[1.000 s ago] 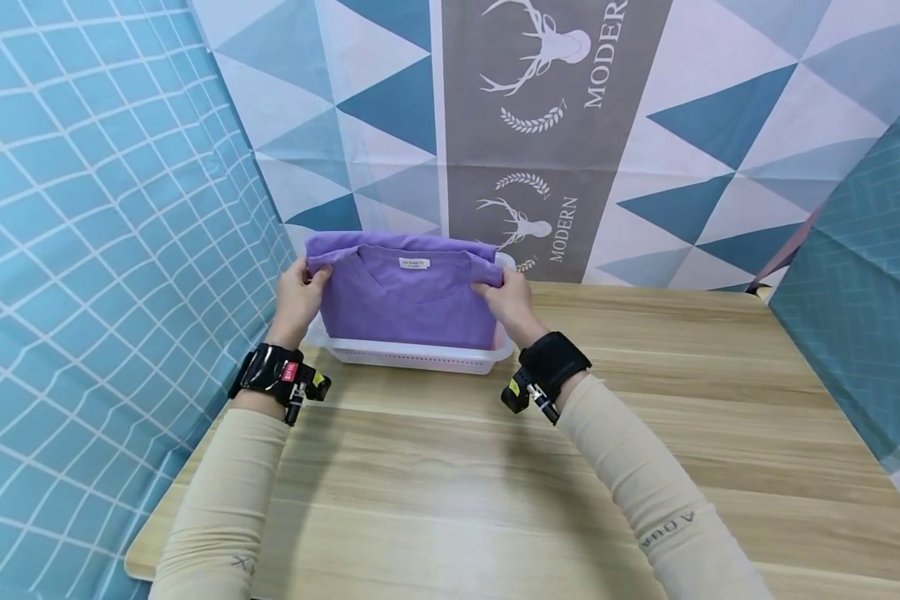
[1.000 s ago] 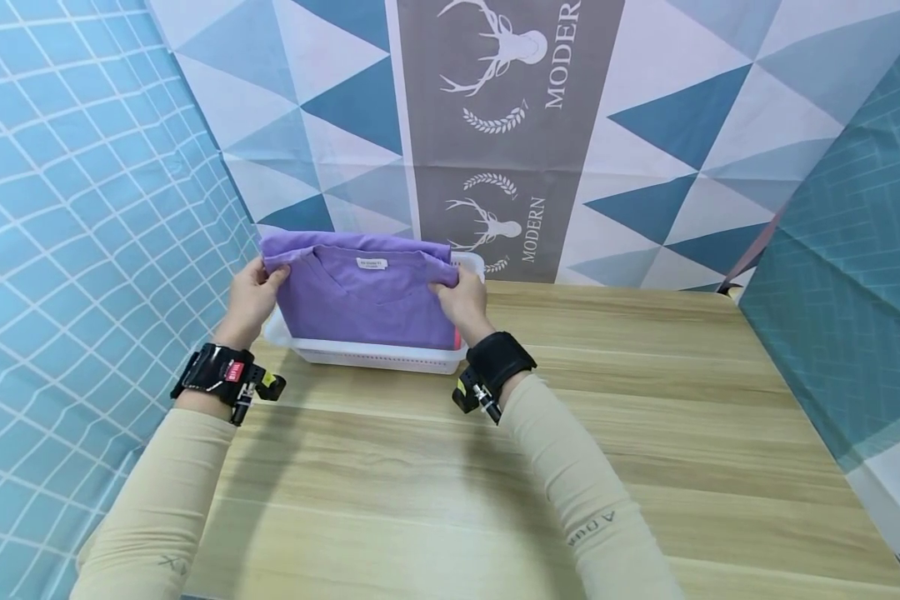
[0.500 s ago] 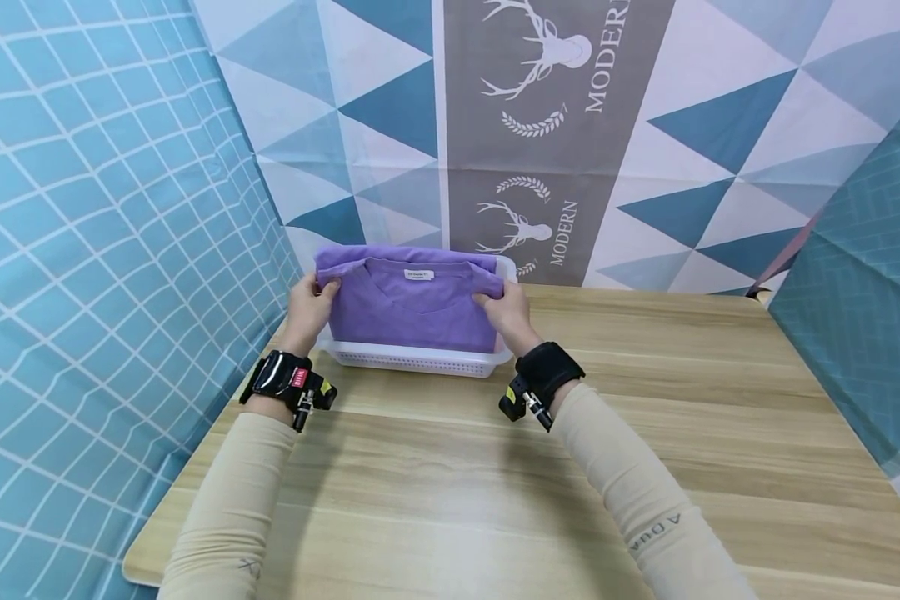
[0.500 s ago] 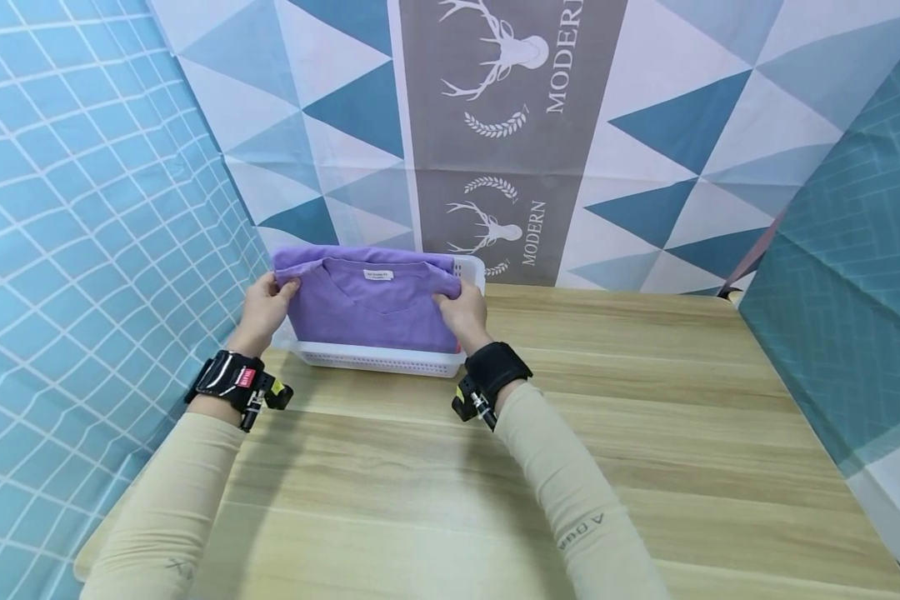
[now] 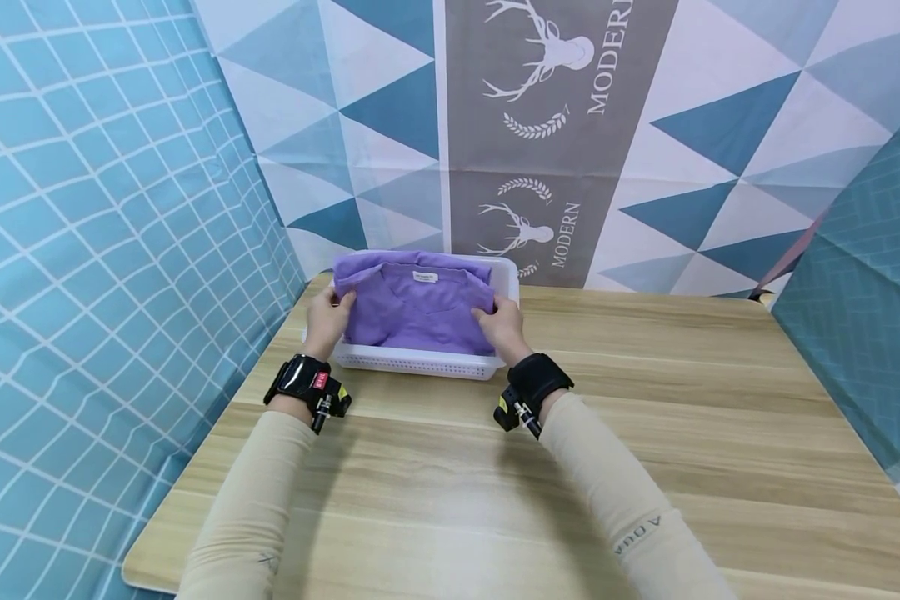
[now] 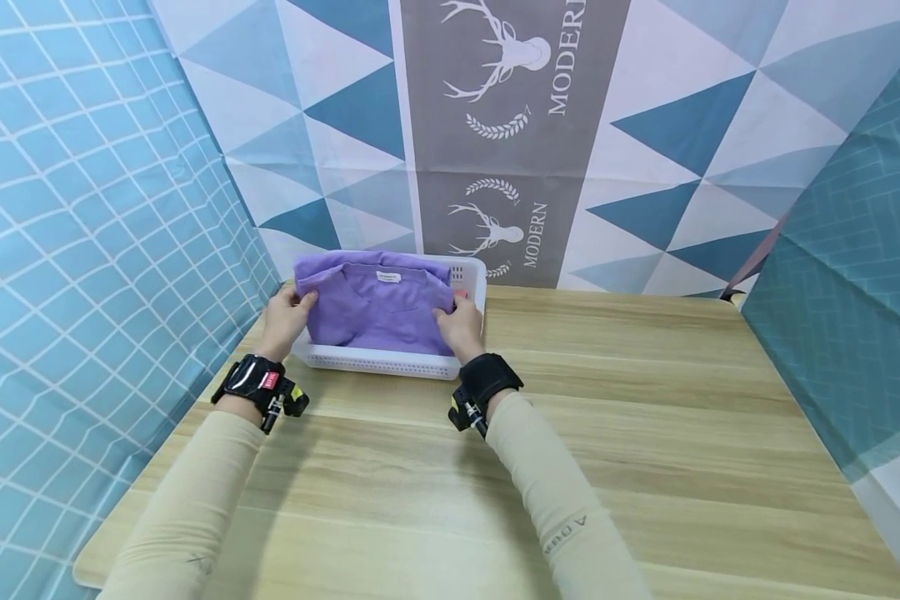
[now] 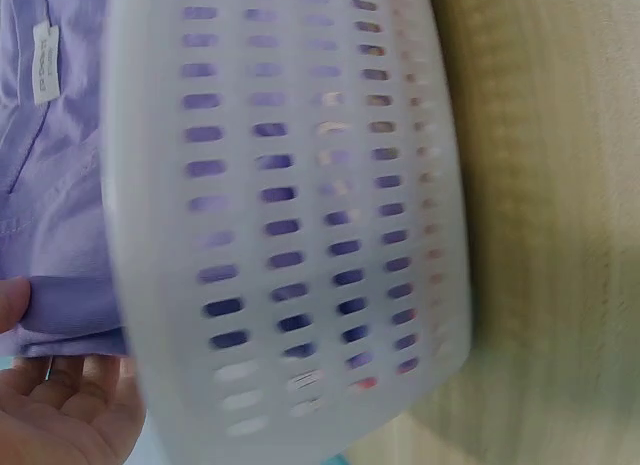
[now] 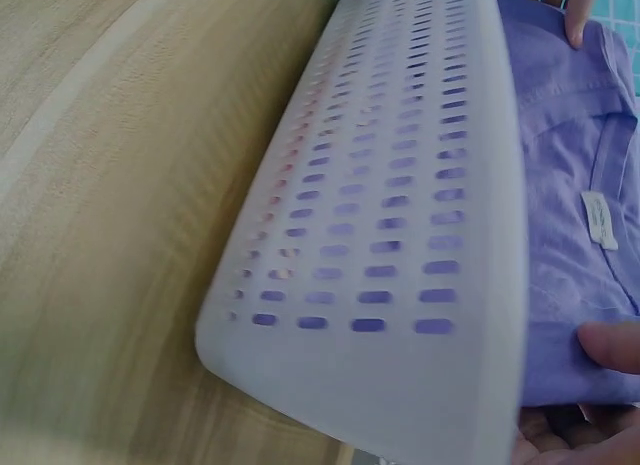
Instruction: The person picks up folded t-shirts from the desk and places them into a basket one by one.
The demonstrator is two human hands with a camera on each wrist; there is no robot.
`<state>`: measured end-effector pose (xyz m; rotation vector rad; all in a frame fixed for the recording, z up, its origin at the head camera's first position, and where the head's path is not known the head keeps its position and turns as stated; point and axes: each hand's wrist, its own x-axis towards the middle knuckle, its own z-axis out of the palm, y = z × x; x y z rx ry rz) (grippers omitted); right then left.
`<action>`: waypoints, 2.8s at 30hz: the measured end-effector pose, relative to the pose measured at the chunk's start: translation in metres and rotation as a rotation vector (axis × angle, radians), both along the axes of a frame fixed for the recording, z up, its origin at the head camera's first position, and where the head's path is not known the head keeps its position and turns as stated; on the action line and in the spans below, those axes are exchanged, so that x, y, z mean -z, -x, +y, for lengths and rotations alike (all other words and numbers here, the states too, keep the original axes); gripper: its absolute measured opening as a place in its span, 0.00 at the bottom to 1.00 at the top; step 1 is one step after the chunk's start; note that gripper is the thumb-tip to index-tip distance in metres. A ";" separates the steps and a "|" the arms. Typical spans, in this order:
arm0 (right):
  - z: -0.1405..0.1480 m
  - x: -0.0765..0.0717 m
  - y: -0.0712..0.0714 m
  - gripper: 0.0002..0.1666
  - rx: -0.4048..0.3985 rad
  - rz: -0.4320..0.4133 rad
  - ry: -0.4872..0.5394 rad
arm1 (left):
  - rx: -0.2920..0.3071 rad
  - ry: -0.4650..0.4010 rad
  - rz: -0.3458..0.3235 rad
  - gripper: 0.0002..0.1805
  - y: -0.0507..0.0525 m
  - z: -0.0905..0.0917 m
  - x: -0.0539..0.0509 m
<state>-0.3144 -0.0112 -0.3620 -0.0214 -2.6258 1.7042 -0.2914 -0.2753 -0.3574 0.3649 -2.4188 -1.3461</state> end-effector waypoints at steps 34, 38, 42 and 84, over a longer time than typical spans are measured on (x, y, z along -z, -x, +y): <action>-0.020 0.009 0.000 0.19 -0.190 -0.246 -0.802 | -0.030 0.596 -0.599 0.20 0.017 0.010 0.023; -0.021 0.013 -0.001 0.21 -0.120 -0.232 -0.756 | -0.016 0.599 -0.623 0.20 0.017 0.011 0.022; -0.022 0.016 -0.003 0.20 -0.068 -0.183 -0.662 | 0.011 0.600 -0.613 0.20 0.013 0.009 0.018; -0.015 0.014 -0.029 0.38 -0.506 -0.134 -0.770 | 0.337 0.795 -0.615 0.27 -0.017 0.026 0.011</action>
